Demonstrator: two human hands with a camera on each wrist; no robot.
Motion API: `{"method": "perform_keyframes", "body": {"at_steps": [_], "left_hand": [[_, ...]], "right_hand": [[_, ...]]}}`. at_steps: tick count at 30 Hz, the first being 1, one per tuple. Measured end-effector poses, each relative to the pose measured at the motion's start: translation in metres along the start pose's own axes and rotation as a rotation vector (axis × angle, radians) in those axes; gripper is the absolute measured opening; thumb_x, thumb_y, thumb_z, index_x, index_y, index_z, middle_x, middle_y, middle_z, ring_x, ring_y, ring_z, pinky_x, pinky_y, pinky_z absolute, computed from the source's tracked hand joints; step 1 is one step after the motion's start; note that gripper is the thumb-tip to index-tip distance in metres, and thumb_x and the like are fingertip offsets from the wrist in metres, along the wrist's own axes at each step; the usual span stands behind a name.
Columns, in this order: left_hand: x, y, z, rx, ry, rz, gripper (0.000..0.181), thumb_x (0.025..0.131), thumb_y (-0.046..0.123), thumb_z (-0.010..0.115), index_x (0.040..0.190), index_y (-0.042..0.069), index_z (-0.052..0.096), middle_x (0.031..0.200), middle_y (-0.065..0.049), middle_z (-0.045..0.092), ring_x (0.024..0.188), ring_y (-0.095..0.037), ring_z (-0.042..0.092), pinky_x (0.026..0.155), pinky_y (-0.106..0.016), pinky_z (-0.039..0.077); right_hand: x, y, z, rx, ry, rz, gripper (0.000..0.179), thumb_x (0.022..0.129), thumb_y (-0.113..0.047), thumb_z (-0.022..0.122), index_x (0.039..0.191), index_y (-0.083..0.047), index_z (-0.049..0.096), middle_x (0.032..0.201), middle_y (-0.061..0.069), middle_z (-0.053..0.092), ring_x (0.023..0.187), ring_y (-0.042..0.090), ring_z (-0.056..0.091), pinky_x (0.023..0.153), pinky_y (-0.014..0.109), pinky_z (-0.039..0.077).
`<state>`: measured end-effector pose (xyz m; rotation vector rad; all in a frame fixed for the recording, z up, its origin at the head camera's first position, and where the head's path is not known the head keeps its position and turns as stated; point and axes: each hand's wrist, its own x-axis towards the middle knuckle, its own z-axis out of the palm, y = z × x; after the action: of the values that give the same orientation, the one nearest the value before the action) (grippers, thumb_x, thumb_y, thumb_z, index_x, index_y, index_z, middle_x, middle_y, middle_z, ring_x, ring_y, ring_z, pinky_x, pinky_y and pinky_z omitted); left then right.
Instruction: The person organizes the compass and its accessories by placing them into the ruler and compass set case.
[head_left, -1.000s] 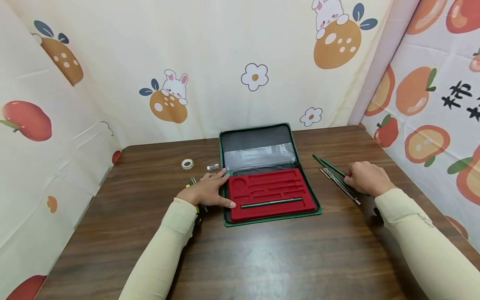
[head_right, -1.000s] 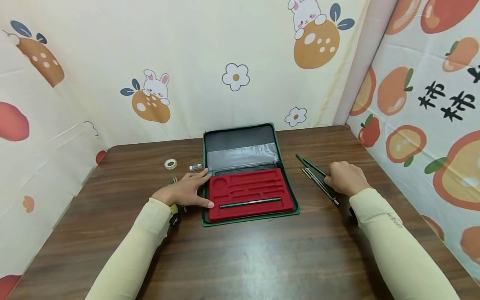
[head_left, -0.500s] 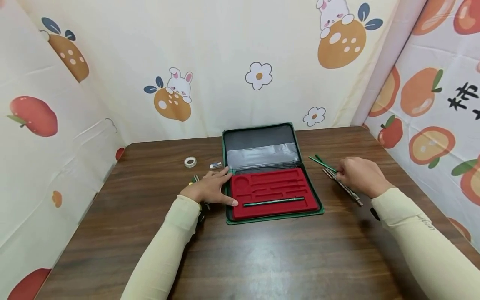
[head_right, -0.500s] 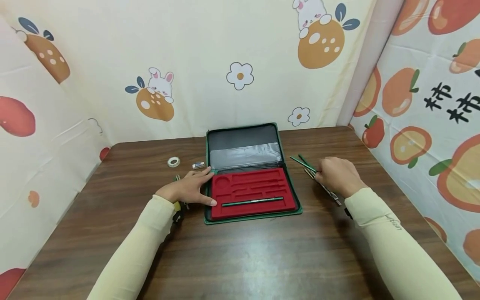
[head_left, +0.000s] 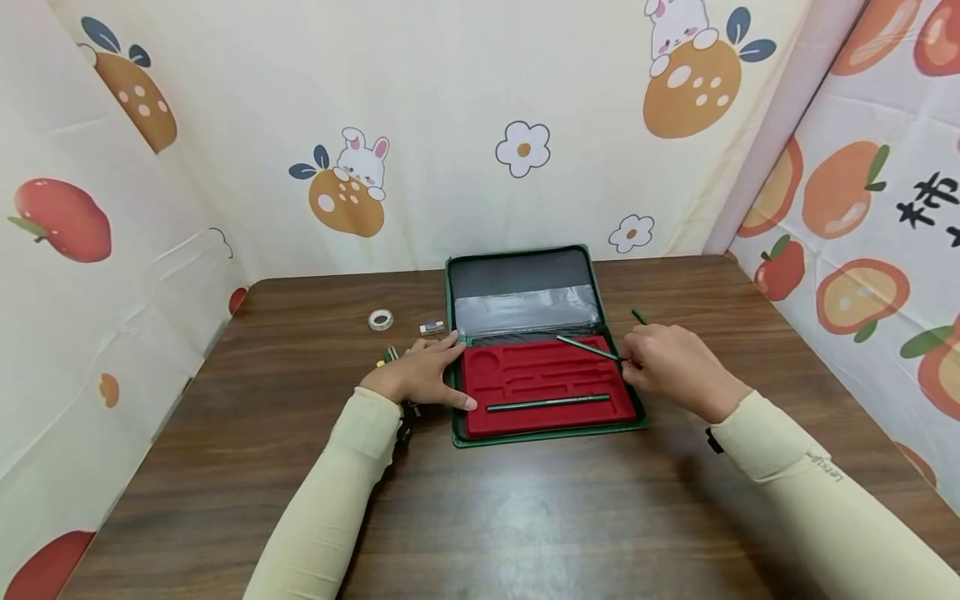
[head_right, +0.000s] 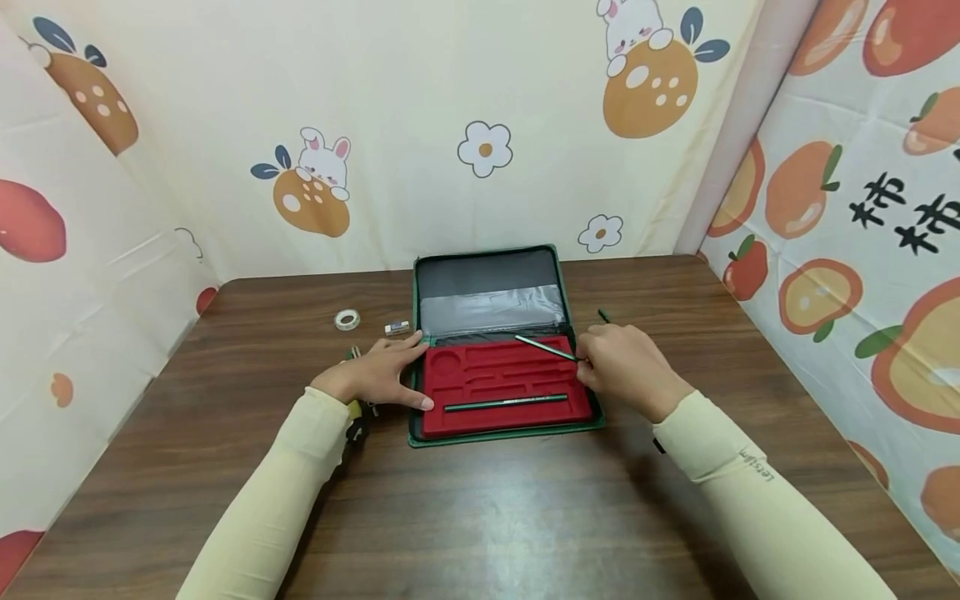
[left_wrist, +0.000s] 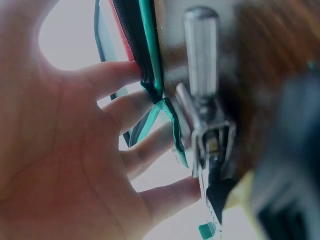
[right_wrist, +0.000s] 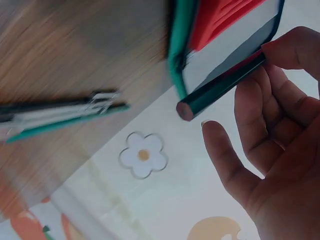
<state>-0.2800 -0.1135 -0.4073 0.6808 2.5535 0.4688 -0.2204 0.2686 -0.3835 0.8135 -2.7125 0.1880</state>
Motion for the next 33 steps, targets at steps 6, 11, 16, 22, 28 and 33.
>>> {"method": "perform_keyframes", "body": {"at_steps": [6, 11, 16, 22, 28, 33], "left_hand": [[0.000, -0.001, 0.002, 0.004, -0.007, 0.005, 0.106, 0.080, 0.065, 0.073, 0.161, 0.018, 0.024, 0.168, -0.002, 0.007, 0.150, -0.039, 0.008, 0.115, -0.064, 0.015], [0.002, 0.001, 0.002, 0.002, -0.005, 0.003, 0.106, 0.079, 0.066, 0.073, 0.161, 0.019, 0.023, 0.168, 0.000, 0.006, 0.151, -0.039, 0.006, 0.117, -0.063, 0.011], [0.002, 0.000, 0.002, 0.006, -0.010, -0.001, 0.105, 0.080, 0.065, 0.073, 0.161, 0.020, 0.023, 0.168, 0.000, 0.005, 0.151, -0.038, 0.006, 0.117, -0.063, 0.010], [0.002, -0.001, 0.001, -0.001, -0.016, -0.003, 0.105, 0.081, 0.066, 0.072, 0.162, 0.020, 0.022, 0.168, 0.001, 0.004, 0.151, -0.038, 0.004, 0.117, -0.062, 0.010], [0.000, 0.001, -0.002, 0.002, -0.017, -0.019, 0.106, 0.080, 0.065, 0.073, 0.162, 0.022, 0.022, 0.168, 0.002, 0.004, 0.151, -0.037, 0.004, 0.117, -0.063, 0.013], [0.000, 0.002, -0.003, 0.004, -0.019, -0.034, 0.107, 0.078, 0.067, 0.073, 0.162, 0.023, 0.023, 0.168, 0.003, 0.005, 0.151, -0.037, 0.005, 0.114, -0.065, 0.021]], "right_hand": [[0.003, -0.019, 0.008, 0.007, 0.005, -0.064, 0.015, 0.077, -0.005, 0.074, 0.073, -0.017, 0.067, 0.069, -0.007, 0.055, 0.060, 0.009, 0.050, 0.053, 0.031, 0.047], [0.005, -0.029, 0.014, -0.011, -0.017, -0.106, 0.022, 0.077, -0.007, 0.073, 0.067, -0.021, 0.059, 0.065, -0.009, 0.050, 0.059, 0.011, 0.045, 0.052, 0.030, 0.042], [0.007, -0.039, 0.019, 0.001, -0.020, -0.166, 0.020, 0.077, -0.008, 0.074, 0.070, -0.020, 0.060, 0.067, -0.009, 0.052, 0.062, 0.010, 0.049, 0.056, 0.032, 0.044], [0.008, -0.049, 0.024, 0.041, -0.013, -0.255, 0.015, 0.078, -0.008, 0.075, 0.074, -0.018, 0.065, 0.073, -0.007, 0.056, 0.066, 0.011, 0.053, 0.062, 0.033, 0.050], [0.010, -0.058, 0.026, 0.072, -0.028, -0.298, 0.018, 0.079, -0.005, 0.074, 0.072, -0.018, 0.063, 0.071, -0.007, 0.053, 0.067, 0.013, 0.053, 0.065, 0.037, 0.050], [0.011, -0.061, 0.028, 0.071, -0.021, -0.336, 0.017, 0.079, -0.006, 0.075, 0.073, -0.018, 0.065, 0.071, -0.008, 0.053, 0.067, 0.013, 0.054, 0.067, 0.038, 0.050]]}}
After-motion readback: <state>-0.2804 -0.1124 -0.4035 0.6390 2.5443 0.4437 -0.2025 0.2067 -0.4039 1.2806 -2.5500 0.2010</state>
